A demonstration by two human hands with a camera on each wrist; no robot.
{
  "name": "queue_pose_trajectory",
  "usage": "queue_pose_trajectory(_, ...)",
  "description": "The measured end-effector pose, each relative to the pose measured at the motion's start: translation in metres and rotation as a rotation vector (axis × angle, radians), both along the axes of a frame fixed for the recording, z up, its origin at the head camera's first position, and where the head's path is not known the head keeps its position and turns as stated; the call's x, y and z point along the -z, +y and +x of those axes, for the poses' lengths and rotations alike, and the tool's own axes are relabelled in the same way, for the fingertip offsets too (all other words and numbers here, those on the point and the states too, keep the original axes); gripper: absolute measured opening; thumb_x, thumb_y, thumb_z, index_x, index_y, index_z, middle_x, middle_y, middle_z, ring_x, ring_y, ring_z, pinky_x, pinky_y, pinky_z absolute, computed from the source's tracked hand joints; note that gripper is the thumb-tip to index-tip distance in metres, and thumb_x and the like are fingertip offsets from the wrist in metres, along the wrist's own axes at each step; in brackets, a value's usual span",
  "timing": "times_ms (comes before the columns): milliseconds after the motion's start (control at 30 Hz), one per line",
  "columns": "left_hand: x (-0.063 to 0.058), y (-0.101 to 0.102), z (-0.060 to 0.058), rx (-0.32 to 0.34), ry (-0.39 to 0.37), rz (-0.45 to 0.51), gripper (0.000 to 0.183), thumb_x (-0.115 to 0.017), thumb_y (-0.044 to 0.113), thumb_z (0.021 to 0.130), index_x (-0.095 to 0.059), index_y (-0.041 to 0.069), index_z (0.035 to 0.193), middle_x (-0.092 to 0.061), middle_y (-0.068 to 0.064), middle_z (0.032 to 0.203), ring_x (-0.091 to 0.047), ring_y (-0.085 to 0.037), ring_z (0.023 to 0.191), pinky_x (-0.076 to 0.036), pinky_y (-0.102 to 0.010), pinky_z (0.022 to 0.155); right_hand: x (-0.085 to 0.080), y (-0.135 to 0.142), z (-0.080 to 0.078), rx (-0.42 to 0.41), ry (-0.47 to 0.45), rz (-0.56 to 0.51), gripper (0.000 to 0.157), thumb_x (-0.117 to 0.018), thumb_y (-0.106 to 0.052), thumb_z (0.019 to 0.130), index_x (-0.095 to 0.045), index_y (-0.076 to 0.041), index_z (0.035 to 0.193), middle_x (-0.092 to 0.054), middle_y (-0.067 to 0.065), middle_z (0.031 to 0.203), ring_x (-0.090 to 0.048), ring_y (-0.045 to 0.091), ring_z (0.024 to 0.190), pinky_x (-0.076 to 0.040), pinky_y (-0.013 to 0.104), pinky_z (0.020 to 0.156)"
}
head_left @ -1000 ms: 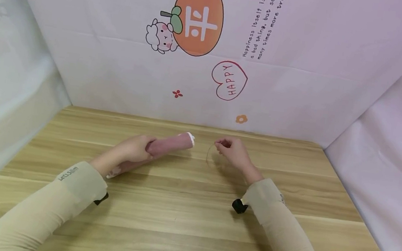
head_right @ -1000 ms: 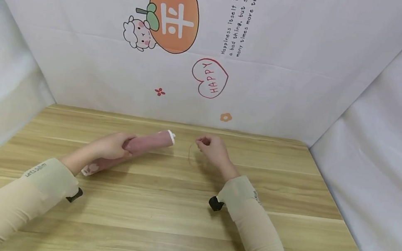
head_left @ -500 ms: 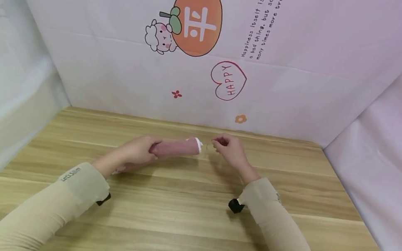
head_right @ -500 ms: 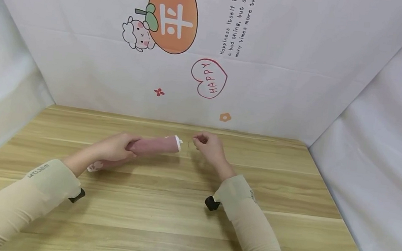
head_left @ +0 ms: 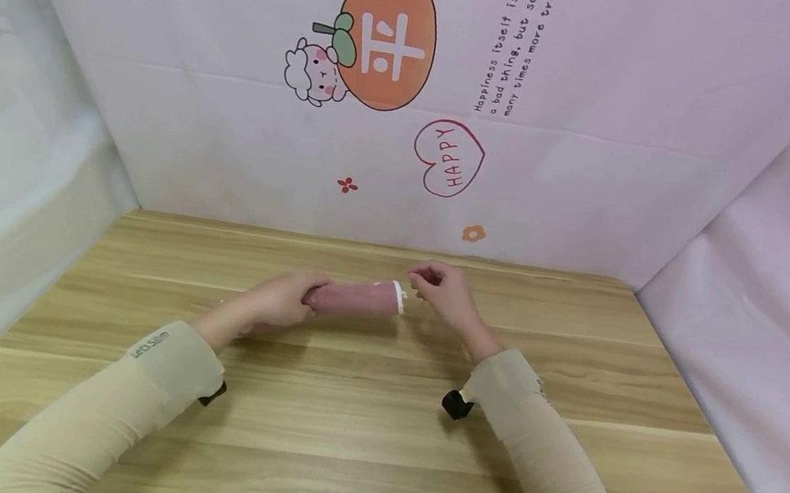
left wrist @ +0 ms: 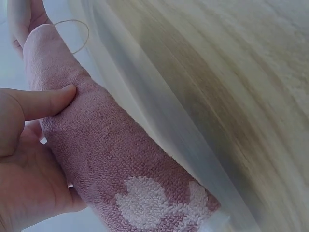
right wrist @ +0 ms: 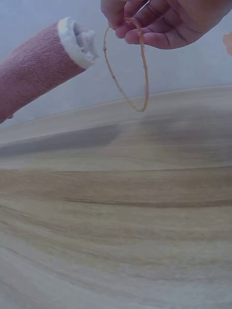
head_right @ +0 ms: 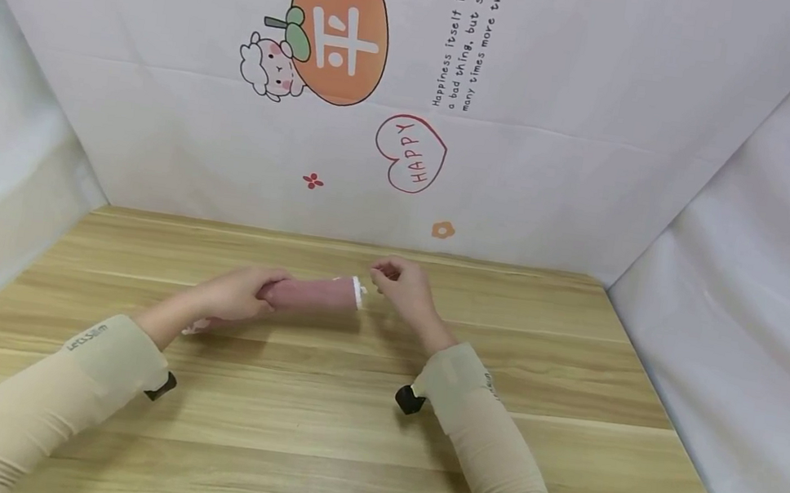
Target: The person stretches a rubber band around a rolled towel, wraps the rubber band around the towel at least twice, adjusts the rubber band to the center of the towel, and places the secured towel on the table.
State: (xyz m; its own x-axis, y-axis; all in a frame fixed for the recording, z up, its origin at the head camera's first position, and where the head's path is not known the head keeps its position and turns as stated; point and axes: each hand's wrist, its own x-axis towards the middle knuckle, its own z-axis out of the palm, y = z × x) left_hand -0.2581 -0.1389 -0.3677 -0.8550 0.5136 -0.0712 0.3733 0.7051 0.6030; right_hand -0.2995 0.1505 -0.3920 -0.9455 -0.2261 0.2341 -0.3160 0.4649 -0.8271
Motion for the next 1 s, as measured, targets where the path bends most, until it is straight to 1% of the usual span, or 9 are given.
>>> queue_pose_trajectory(67, 0.000, 0.001, 0.000, -0.004, -0.008, 0.001, 0.048, -0.059, -0.008, 0.092, -0.059, 0.002, 0.139, -0.062, -0.018, 0.134, -0.055, -0.035, 0.126, -0.043, -0.054, 0.107, -0.001, -0.002, 0.000, -0.001, 0.005, -0.011, 0.018, -0.067, -0.005, 0.099, -0.071, 0.009, 0.110, -0.072, 0.014, 0.091, -0.064, 0.018, 0.074, -0.054, 0.023, 0.066)
queue_pose_trajectory(133, 0.000, 0.003, 0.001, -0.003, -0.012, 0.003, 0.048, -0.061, -0.007, 0.093, -0.059, 0.004, 0.140, -0.061, -0.017, 0.136, -0.054, -0.036, 0.128, -0.041, -0.054, 0.109, -0.002, -0.004, 0.001, -0.004, 0.012, -0.015, 0.018, -0.068, -0.005, 0.099, -0.071, 0.009, 0.109, -0.071, 0.014, 0.090, -0.066, 0.025, 0.075, -0.053, 0.022, 0.064)
queue_pose_trajectory(233, -0.001, 0.004, 0.002, 0.010, -0.005, -0.004, 0.050, -0.064, -0.007, 0.093, -0.059, 0.005, 0.141, -0.060, -0.018, 0.138, -0.053, -0.038, 0.131, -0.041, -0.055, 0.110, -0.004, -0.007, 0.003, -0.010, 0.012, -0.018, 0.017, -0.068, -0.005, 0.098, -0.071, 0.009, 0.108, -0.071, 0.013, 0.088, -0.066, 0.037, 0.079, -0.051, 0.021, 0.063)
queue_pose_trajectory(300, -0.001, 0.006, 0.002, 0.024, 0.002, -0.012, 0.051, -0.065, -0.007, 0.093, -0.059, 0.005, 0.141, -0.059, -0.019, 0.140, -0.052, -0.039, 0.132, -0.040, -0.055, 0.110, -0.006, -0.009, 0.005, -0.018, 0.016, -0.017, 0.017, -0.068, -0.006, 0.098, -0.072, 0.008, 0.107, -0.071, 0.012, 0.087, -0.065, 0.040, 0.079, -0.050, 0.022, 0.062)
queue_pose_trajectory(367, -0.001, 0.007, 0.003, 0.022, -0.015, -0.010, 0.052, -0.065, -0.007, 0.093, -0.058, 0.006, 0.143, -0.058, -0.019, 0.141, -0.050, -0.039, 0.134, -0.039, -0.055, 0.111, -0.007, -0.011, 0.005, -0.024, 0.018, -0.013, 0.017, -0.068, -0.006, 0.098, -0.072, 0.007, 0.107, -0.070, 0.011, 0.086, -0.065, 0.036, 0.077, -0.050, 0.022, 0.062)
queue_pose_trajectory(500, -0.002, 0.009, 0.003, -0.001, -0.055, 0.000, 0.053, -0.064, -0.006, 0.094, -0.057, 0.007, 0.145, -0.056, -0.019, 0.144, -0.047, -0.038, 0.137, -0.037, -0.055, 0.112, -0.007, -0.014, 0.005, -0.036, 0.026, 0.003, 0.017, -0.068, -0.008, 0.099, -0.073, 0.006, 0.108, -0.070, 0.011, 0.087, -0.061, 0.018, 0.072, -0.049, 0.023, 0.063)
queue_pose_trajectory(567, -0.002, 0.009, 0.002, -0.005, -0.051, -0.001, 0.052, -0.063, -0.006, 0.094, -0.056, 0.006, 0.145, -0.055, -0.019, 0.144, -0.047, -0.038, 0.137, -0.037, -0.055, 0.113, -0.007, -0.015, 0.005, -0.034, 0.028, 0.013, 0.017, -0.068, -0.009, 0.099, -0.073, 0.005, 0.108, -0.071, 0.011, 0.088, -0.059, 0.014, 0.071, -0.049, 0.024, 0.064)
queue_pose_trajectory(800, -0.002, 0.010, 0.001, -0.021, -0.044, -0.001, 0.052, -0.061, -0.005, 0.095, -0.056, 0.005, 0.145, -0.055, -0.020, 0.145, -0.046, -0.038, 0.138, -0.036, -0.054, 0.114, -0.005, -0.015, 0.006, -0.006, 0.043, 0.016, 0.014, -0.070, -0.010, 0.098, -0.076, 0.000, 0.105, -0.070, 0.007, 0.086, -0.059, 0.014, 0.072, -0.046, 0.025, 0.064)
queue_pose_trajectory(1000, -0.004, 0.009, 0.000, -0.049, -0.037, -0.016, 0.053, -0.061, -0.005, 0.094, -0.054, 0.004, 0.146, -0.055, -0.021, 0.145, -0.047, -0.039, 0.137, -0.036, -0.054, 0.113, -0.005, -0.014, 0.007, -0.024, 0.060, -0.039, 0.013, -0.071, -0.009, 0.098, -0.077, 0.000, 0.104, -0.069, 0.008, 0.087, -0.058, 0.014, 0.072, -0.046, 0.023, 0.060)
